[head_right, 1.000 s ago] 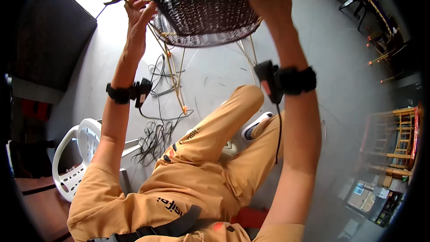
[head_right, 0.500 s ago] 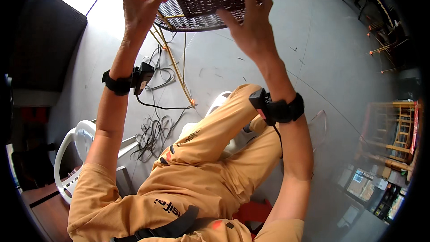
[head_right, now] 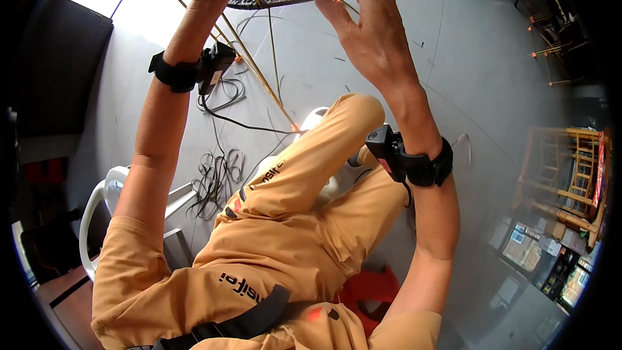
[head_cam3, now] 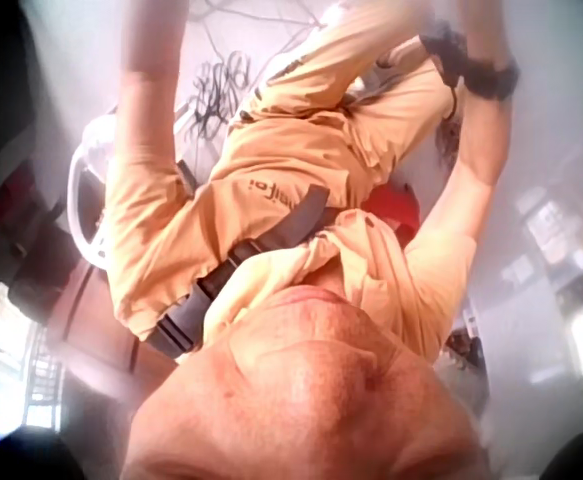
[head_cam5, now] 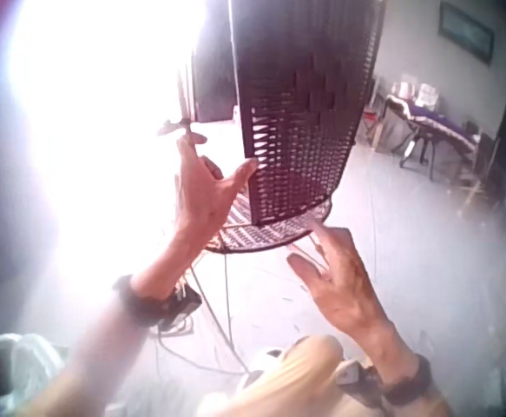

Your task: The person weaves a cord into a chair frame and cuts the material using scissors.

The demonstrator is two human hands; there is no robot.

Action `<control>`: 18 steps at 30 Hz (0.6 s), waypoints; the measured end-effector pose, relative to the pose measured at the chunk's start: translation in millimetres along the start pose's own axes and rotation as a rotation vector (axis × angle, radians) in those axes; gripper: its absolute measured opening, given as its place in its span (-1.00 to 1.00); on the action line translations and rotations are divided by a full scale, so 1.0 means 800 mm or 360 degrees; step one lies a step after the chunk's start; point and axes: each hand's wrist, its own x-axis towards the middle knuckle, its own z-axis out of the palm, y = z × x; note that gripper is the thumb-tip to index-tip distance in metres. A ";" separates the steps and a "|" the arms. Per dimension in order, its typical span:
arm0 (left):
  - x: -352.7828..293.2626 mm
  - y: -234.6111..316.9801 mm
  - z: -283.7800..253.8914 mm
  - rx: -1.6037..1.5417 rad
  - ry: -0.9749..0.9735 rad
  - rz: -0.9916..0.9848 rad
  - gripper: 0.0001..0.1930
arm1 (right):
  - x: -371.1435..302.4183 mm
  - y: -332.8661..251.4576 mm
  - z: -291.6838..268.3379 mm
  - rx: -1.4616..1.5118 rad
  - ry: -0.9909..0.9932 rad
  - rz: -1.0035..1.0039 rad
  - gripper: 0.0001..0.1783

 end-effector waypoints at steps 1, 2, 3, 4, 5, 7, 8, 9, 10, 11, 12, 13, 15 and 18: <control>-0.002 -0.001 0.001 0.0022 -0.0007 0.0022 -0.35 | -0.008 0.003 -0.001 -0.0001 -0.0005 0.0012 -0.32; -0.003 -0.002 0.002 0.0042 -0.0014 0.0045 -0.35 | -0.018 0.002 -0.004 -0.0020 -0.0240 0.0184 -0.41; -0.004 0.000 0.002 -0.0009 -0.0004 0.0032 -0.36 | -0.027 -0.001 -0.005 -0.0033 -0.0484 0.0342 -0.49; -0.003 0.000 -0.002 -0.0001 -0.0001 0.0021 -0.36 | -0.036 -0.001 -0.002 -0.0029 -0.0497 0.0340 -0.49; -0.002 0.000 -0.005 0.0005 0.0010 0.0046 -0.37 | -0.047 0.003 0.004 -0.0010 -0.0780 0.0389 -0.50; 0.001 -0.011 -0.002 0.0004 0.0050 0.0128 -0.37 | -0.064 0.014 0.019 0.0004 -0.1064 0.0452 -0.50; 0.005 -0.018 -0.001 0.0009 0.0047 0.0120 -0.37 | -0.070 0.015 0.032 -0.0141 -0.1259 0.0354 -0.53; 0.009 -0.024 -0.001 0.0026 0.0077 0.0167 -0.37 | -0.077 0.015 0.048 -0.0288 -0.1453 0.0258 -0.54; 0.012 -0.024 0.002 0.0030 0.0098 0.0221 -0.37 | -0.081 0.021 0.065 -0.0288 -0.1452 0.0279 -0.54; 0.015 -0.024 0.001 0.0071 0.0061 0.0144 -0.35 | -0.079 0.030 0.090 -0.0283 -0.1576 0.0288 -0.52; 0.019 -0.031 0.003 0.0067 0.0052 0.0137 -0.35 | -0.073 0.034 0.114 -0.0277 -0.1704 0.0289 -0.49; 0.028 -0.044 0.007 -0.0012 0.0176 0.0328 -0.33 | -0.064 0.025 0.139 -0.0327 -0.1823 0.0243 -0.46; 0.046 -0.069 0.008 -0.0019 0.0198 0.0428 -0.30 | -0.100 0.059 0.218 0.0447 -0.1583 0.0372 -0.40; 0.052 -0.061 0.015 -0.0108 0.0228 0.0473 -0.32 | -0.169 0.081 0.315 0.0789 -0.1316 0.0383 -0.39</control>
